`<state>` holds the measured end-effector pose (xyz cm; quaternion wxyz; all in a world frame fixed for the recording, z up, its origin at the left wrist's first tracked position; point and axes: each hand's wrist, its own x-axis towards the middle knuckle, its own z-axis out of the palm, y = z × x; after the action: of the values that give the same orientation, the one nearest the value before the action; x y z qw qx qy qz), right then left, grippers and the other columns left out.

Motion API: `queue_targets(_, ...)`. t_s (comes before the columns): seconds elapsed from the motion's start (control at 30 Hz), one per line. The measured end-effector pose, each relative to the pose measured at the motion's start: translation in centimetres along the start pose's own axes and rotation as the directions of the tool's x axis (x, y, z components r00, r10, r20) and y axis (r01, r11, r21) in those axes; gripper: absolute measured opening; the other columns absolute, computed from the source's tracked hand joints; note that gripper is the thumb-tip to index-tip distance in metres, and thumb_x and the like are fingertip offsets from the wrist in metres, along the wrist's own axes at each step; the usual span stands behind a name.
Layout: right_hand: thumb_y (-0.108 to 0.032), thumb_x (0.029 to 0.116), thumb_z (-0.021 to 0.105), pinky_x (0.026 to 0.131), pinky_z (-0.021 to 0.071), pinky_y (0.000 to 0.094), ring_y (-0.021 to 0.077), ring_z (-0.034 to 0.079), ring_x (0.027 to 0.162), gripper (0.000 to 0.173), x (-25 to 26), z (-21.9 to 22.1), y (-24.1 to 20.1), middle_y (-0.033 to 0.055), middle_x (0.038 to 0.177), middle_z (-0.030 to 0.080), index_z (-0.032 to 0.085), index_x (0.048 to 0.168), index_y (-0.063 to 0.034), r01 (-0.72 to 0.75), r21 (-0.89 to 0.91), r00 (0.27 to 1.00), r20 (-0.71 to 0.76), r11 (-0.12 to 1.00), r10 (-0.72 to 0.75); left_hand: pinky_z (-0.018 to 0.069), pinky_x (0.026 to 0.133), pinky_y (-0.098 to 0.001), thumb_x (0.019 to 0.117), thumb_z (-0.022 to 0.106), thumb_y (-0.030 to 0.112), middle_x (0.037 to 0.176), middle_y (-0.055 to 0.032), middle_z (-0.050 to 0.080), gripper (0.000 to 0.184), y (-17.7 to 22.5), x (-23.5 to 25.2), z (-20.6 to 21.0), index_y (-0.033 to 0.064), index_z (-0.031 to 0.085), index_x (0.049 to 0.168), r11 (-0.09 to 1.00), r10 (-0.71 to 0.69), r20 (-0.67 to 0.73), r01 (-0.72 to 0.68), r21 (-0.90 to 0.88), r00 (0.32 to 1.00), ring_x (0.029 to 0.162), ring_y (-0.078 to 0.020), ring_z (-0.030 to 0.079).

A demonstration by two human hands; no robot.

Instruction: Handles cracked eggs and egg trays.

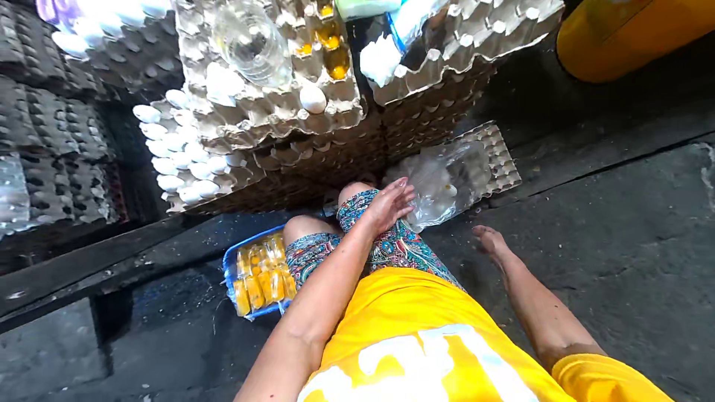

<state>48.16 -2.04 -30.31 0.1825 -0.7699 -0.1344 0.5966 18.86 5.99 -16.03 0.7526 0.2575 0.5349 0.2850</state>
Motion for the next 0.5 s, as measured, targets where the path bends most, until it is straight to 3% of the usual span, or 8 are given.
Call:
queue_targets(0.13, -0.022, 0.1087, 0.051, 0.1, 0.0478, 0.0567, 0.0378, 0.048, 0.135, 0.055, 0.2, 1.8, -0.6, 0.022, 0.158, 0.037, 0.03, 0.158, -0.009, -0.097, 0.092, 0.995, 0.003, 0.991, 0.097, 0.0501, 0.104, -0.0406, 0.1113, 0.039, 0.034, 0.145, -0.0107, 0.056, 0.048, 0.1, -0.9, -0.6, 0.0093, 0.041, 0.153, 1.0, 0.025, 0.032, -0.025, 0.002, 0.999, 0.123, -0.0203, 0.061)
queue_targets(0.33, -0.033, 0.1074, 0.054, 0.094, 0.0505, 0.0645, 0.0481, 0.044, 0.137, 0.079, 3.0, 5.1, -0.9, 0.0261, 0.164, 0.022, 0.002, 0.165, -0.02, -0.187, 0.142, 0.982, 0.023, 0.972, 0.186, 0.0521, 0.1, -0.0366, 0.1099, 0.041, 0.031, 0.141, -0.0088, 0.059, 0.046, 0.3, -1.8, -1.0, 0.0101, 0.043, 0.151, 0.999, 0.05, 0.038, -0.049, -0.022, 0.998, 0.116, -0.0167, 0.064)
queue_targets(0.43, -0.04, 0.1092, 0.048, 0.084, 0.0544, 0.061, 0.0483, 0.056, 0.118, 0.075, 3.5, 7.7, -1.2, 0.0299, 0.157, 0.031, -0.001, 0.165, -0.0258, -0.219, 0.098, 0.971, 0.122, 0.971, 0.207, 0.0518, 0.102, -0.038, 0.1106, 0.04, 0.027, 0.141, -0.0093, 0.059, 0.045, 0.0, -1.3, -1.2, 0.0088, 0.042, 0.152, 0.998, 0.036, 0.041, -0.034, -0.045, 0.999, 0.117, -0.0181, 0.064)
queue_targets(0.5, -0.046, 0.1083, 0.047, 0.075, 0.0564, 0.0557, 0.041, 0.064, 0.097, 0.065, 2.8, 9.3, -0.8, 0.0295, 0.135, 0.053, 0.021, 0.161, -0.0182, -0.234, 0.076, 0.958, 0.187, 0.969, 0.217, 0.0524, 0.103, -0.0402, 0.1094, 0.041, 0.022, 0.142, -0.0137, 0.058, 0.048, -0.8, -1.5, -1.3, 0.0047, 0.038, 0.154, 0.998, 0.044, 0.054, -0.042, -0.037, 0.998, 0.12, -0.0219, 0.064)
